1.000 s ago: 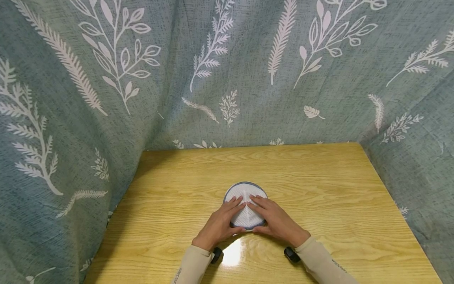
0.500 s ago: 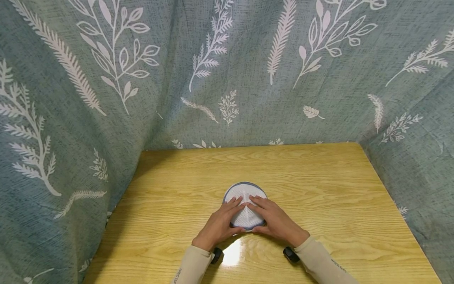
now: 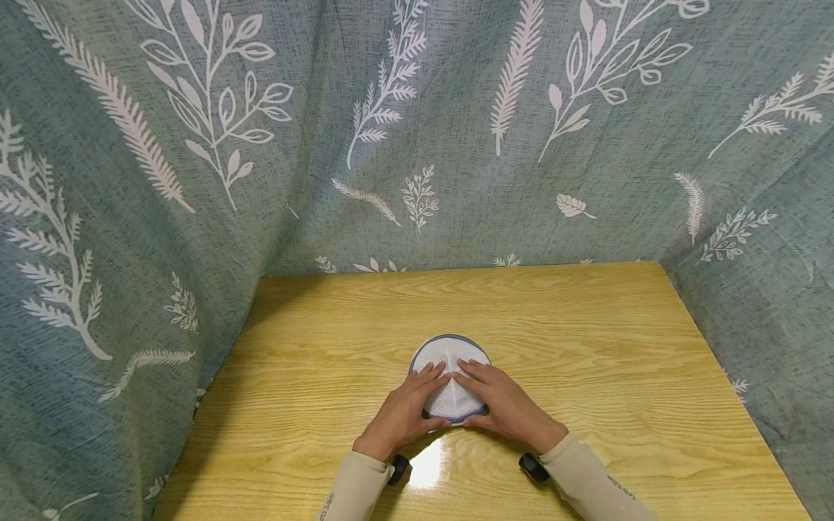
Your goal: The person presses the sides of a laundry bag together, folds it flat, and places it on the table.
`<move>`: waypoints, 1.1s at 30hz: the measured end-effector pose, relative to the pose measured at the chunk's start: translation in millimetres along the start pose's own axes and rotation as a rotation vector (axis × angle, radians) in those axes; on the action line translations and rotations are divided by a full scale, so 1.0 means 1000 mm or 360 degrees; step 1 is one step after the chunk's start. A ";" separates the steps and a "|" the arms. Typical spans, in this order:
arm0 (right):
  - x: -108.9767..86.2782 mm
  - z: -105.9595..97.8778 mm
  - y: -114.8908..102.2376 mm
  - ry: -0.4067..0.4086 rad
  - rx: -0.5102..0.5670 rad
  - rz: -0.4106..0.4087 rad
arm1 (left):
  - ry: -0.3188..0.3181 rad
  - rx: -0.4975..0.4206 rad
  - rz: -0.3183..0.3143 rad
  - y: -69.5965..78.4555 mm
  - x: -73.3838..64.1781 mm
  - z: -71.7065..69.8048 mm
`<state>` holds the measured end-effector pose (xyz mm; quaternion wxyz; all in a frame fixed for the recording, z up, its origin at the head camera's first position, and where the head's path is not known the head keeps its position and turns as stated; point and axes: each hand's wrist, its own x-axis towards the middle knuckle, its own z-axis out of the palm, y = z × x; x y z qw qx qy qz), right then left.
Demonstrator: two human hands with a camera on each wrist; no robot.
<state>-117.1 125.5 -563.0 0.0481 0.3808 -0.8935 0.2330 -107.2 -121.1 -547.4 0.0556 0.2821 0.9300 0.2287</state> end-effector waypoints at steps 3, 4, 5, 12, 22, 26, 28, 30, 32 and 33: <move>0.000 0.000 0.000 -0.0005 0.0007 0.0008 | -0.0006 -0.0008 -0.0004 0.000 0.000 0.000; 0.000 0.000 0.000 -0.0009 0.0009 0.0012 | -0.0006 -0.0009 -0.0005 0.000 0.001 0.000; 0.000 0.000 0.000 -0.0013 0.0009 0.0015 | -0.0008 -0.0009 -0.0006 0.000 0.001 0.001; 0.000 0.000 0.000 -0.0017 -0.0001 0.0017 | -0.0017 -0.0022 -0.0013 -0.001 0.001 0.001; 0.001 0.000 -0.001 -0.0026 0.0010 0.0020 | -0.0019 -0.0021 -0.0006 -0.001 0.001 0.001; 0.001 0.000 -0.001 -0.0024 0.0011 0.0013 | -0.0022 -0.0021 -0.0002 -0.001 0.001 0.002; 0.001 0.001 -0.001 -0.0028 0.0015 0.0017 | -0.0024 -0.0020 -0.0007 -0.002 0.001 0.003; 0.000 0.002 -0.001 -0.0056 -0.0001 0.0021 | -0.0040 0.0003 -0.0008 -0.002 0.001 0.004; -0.002 0.003 -0.001 -0.0093 -0.0007 0.0027 | -0.0058 0.0032 -0.0007 -0.002 0.000 0.006; -0.003 0.004 -0.002 -0.0109 -0.0012 0.0028 | -0.0067 0.0046 -0.0009 -0.002 -0.001 0.008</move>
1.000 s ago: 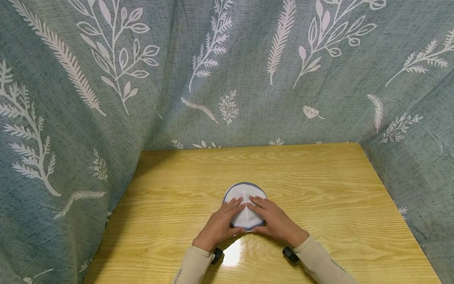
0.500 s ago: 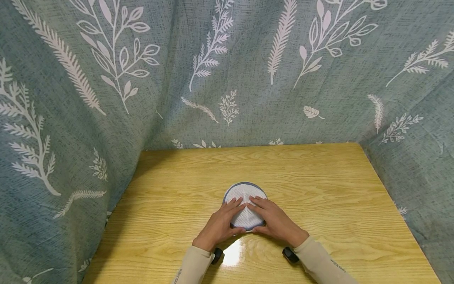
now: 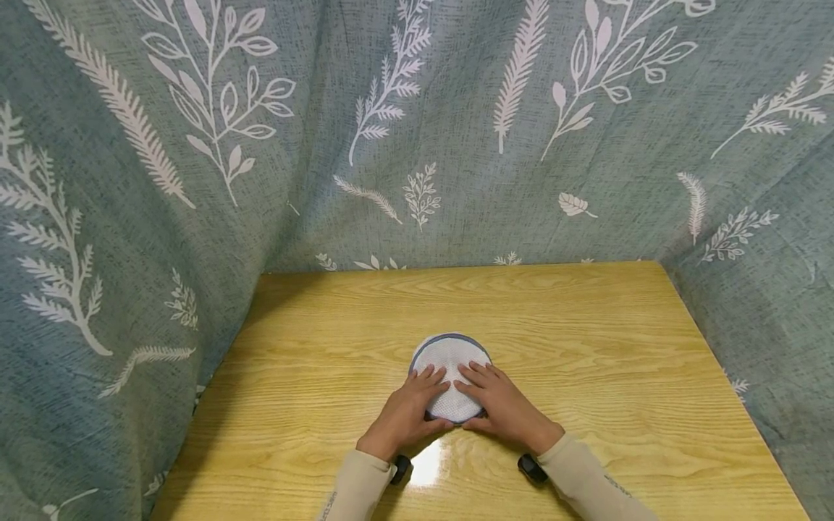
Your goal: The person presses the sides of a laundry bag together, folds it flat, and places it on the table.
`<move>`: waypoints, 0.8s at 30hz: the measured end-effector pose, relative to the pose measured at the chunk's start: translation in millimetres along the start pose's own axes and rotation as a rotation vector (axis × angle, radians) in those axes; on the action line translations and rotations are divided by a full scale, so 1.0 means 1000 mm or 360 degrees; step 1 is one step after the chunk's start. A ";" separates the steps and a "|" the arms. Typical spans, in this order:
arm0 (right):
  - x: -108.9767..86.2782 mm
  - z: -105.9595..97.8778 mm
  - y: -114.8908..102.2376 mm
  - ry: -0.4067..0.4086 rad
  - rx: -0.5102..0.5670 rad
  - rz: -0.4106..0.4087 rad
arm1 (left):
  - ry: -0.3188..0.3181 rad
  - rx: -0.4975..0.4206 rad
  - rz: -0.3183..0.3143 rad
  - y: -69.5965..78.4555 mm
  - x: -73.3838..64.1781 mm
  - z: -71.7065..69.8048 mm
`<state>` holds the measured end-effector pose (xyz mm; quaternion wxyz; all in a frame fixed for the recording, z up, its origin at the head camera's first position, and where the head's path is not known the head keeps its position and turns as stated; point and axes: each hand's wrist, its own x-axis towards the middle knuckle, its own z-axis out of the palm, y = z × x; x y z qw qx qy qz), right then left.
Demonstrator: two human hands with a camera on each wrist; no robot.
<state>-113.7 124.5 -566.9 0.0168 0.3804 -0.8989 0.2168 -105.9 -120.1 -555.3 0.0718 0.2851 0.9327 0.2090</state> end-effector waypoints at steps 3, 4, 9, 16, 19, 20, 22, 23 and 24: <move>-0.001 0.003 0.000 -0.0034 -0.0023 -0.0003 | -0.0018 0.0038 0.0001 0.001 0.000 0.002; -0.001 0.002 -0.001 -0.0041 -0.0020 0.0001 | -0.0019 0.0041 -0.0002 0.001 -0.001 0.001; 0.001 0.000 -0.002 -0.0069 -0.0026 0.0005 | -0.0031 0.0044 -0.0013 0.003 -0.001 -0.002; 0.002 -0.002 -0.004 -0.0047 -0.0029 -0.0011 | -0.0013 0.0053 -0.0003 0.003 -0.001 -0.003; 0.002 -0.002 -0.004 -0.0042 -0.0016 -0.0012 | -0.0011 0.0047 -0.0003 0.003 -0.001 -0.003; 0.002 -0.002 -0.004 -0.0040 -0.0012 -0.0011 | -0.0011 0.0046 -0.0002 0.002 -0.001 -0.003; 0.002 -0.001 -0.004 -0.0037 -0.0002 -0.0004 | -0.0005 0.0057 0.0002 0.002 -0.002 -0.002; 0.001 -0.001 -0.004 -0.0029 0.0005 -0.0001 | 0.0002 0.0062 0.0007 0.002 -0.002 -0.002; 0.000 -0.001 -0.005 -0.0017 0.0003 -0.0002 | 0.0009 0.0072 0.0015 0.002 -0.003 -0.001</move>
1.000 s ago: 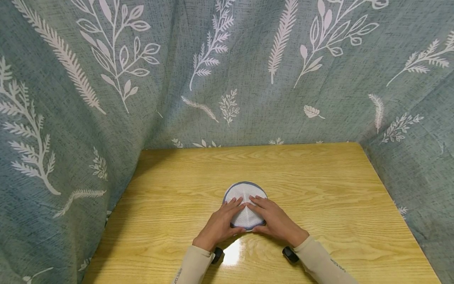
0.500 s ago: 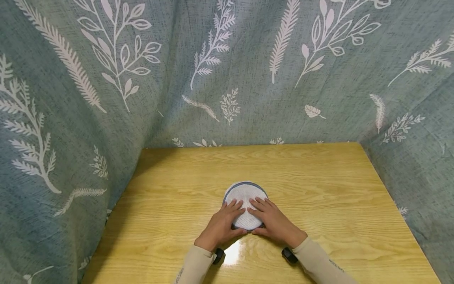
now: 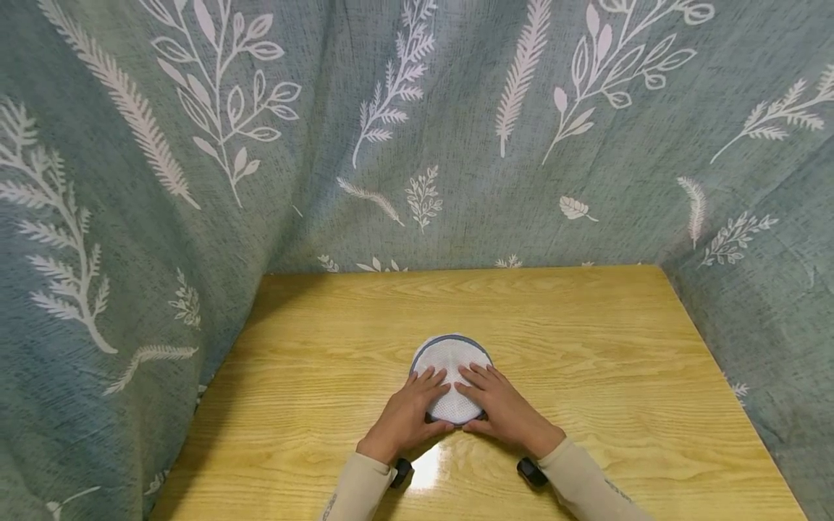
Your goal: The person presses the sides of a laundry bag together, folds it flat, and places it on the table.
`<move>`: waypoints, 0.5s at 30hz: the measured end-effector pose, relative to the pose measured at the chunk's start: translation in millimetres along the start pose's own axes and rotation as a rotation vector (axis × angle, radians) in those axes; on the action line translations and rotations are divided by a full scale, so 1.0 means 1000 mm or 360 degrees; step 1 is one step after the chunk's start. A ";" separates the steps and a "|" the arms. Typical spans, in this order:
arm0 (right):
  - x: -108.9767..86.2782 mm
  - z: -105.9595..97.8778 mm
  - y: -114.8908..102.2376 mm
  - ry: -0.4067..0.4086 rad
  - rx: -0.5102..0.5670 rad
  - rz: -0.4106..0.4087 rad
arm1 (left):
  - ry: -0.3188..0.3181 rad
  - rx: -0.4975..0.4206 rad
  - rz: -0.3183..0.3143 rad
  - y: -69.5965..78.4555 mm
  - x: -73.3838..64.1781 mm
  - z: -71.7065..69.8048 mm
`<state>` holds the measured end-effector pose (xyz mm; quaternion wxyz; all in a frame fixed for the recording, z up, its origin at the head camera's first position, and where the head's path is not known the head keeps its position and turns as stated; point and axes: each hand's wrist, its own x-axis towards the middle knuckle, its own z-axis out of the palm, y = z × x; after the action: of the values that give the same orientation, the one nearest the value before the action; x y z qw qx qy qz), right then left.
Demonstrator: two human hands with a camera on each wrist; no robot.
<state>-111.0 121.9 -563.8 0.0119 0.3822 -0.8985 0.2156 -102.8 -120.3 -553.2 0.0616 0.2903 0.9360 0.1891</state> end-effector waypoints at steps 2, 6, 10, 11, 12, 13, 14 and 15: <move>-0.001 -0.001 0.000 0.0030 -0.0009 -0.0005 | 0.0020 0.0017 0.0018 -0.001 0.000 0.001; -0.004 -0.003 0.001 0.0058 -0.0020 -0.0008 | 0.0073 0.0006 0.0059 -0.002 -0.004 0.000; -0.008 -0.006 0.002 0.0092 0.0008 -0.0021 | 0.0153 -0.0038 0.0095 -0.004 -0.010 -0.001; -0.009 -0.007 0.003 0.0114 0.0015 -0.0030 | 0.0179 -0.0037 0.0107 -0.005 -0.011 -0.001; -0.010 -0.008 0.004 0.0139 0.0022 -0.0040 | 0.0209 -0.0034 0.0119 -0.006 -0.013 -0.001; -0.011 -0.009 0.005 0.0167 0.0025 -0.0051 | 0.0242 -0.0037 0.0127 -0.007 -0.015 -0.001; -0.013 -0.009 0.006 0.0198 0.0028 -0.0060 | 0.0270 -0.0042 0.0130 -0.009 -0.016 -0.001; -0.014 -0.010 0.008 0.0226 0.0031 -0.0066 | 0.0300 -0.0051 0.0134 -0.010 -0.018 -0.001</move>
<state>-107.7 140.2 -560.1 0.0764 0.3844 -0.8852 0.2505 -93.0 -138.6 -556.0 -0.0303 0.3093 0.9215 0.2328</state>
